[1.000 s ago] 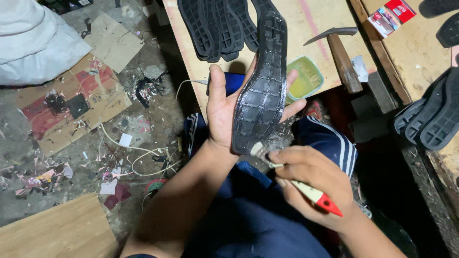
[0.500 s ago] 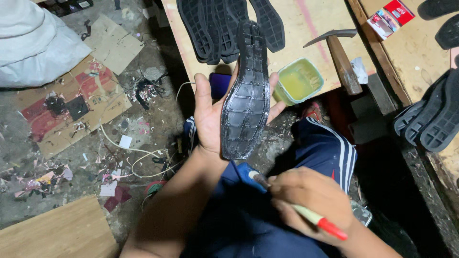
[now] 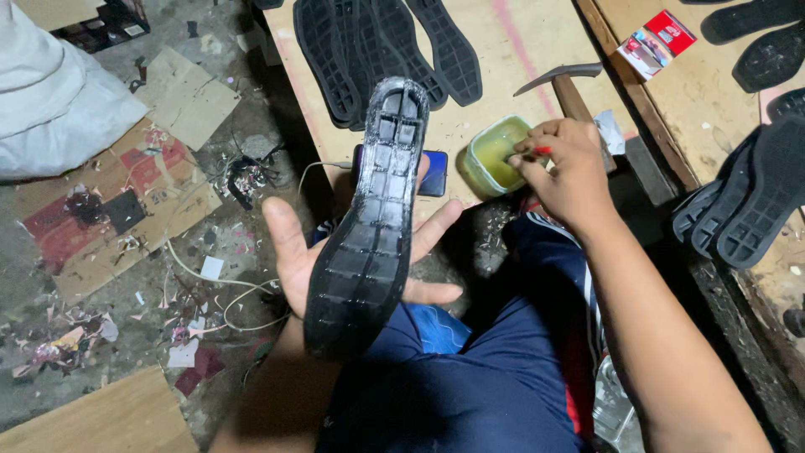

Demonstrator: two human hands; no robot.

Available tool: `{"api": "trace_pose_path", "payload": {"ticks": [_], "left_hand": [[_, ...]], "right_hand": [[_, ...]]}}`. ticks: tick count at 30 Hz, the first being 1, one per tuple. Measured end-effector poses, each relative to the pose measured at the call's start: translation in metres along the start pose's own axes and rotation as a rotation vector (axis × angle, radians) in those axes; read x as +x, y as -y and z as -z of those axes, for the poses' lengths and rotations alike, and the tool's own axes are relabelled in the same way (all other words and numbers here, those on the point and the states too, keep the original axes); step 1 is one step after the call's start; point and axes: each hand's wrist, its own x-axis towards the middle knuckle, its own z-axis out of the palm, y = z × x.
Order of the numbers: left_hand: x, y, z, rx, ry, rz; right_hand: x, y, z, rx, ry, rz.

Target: The person sits on the floor and brushes glue from a container onto the textured underside of rubber shoe soles, coating the surface, then sets the finished sole on the table with others and reaches for the next one.

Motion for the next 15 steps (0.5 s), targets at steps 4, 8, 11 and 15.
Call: {"api": "trace_pose_path", "payload": {"ticks": [4,8,11,15], "left_hand": [[-0.007,-0.006,0.004,0.050,-0.065,0.018],[-0.010,-0.008,0.010,0.219,-0.287,-0.062],[-0.010,-0.007,0.016,0.226,-0.299,-0.056],[-0.007,-0.006,0.025,0.186,-0.272,-0.013]], "right_hand": [[0.008,-0.003,-0.010,-0.125,-0.022,0.088],[0.004,0.009,0.001,-0.124,-0.118,0.102],[-0.009,0.022,0.018,-0.026,-0.128,0.008],[-0.027,0.034,0.032,0.217,-0.098,-0.030]]}}
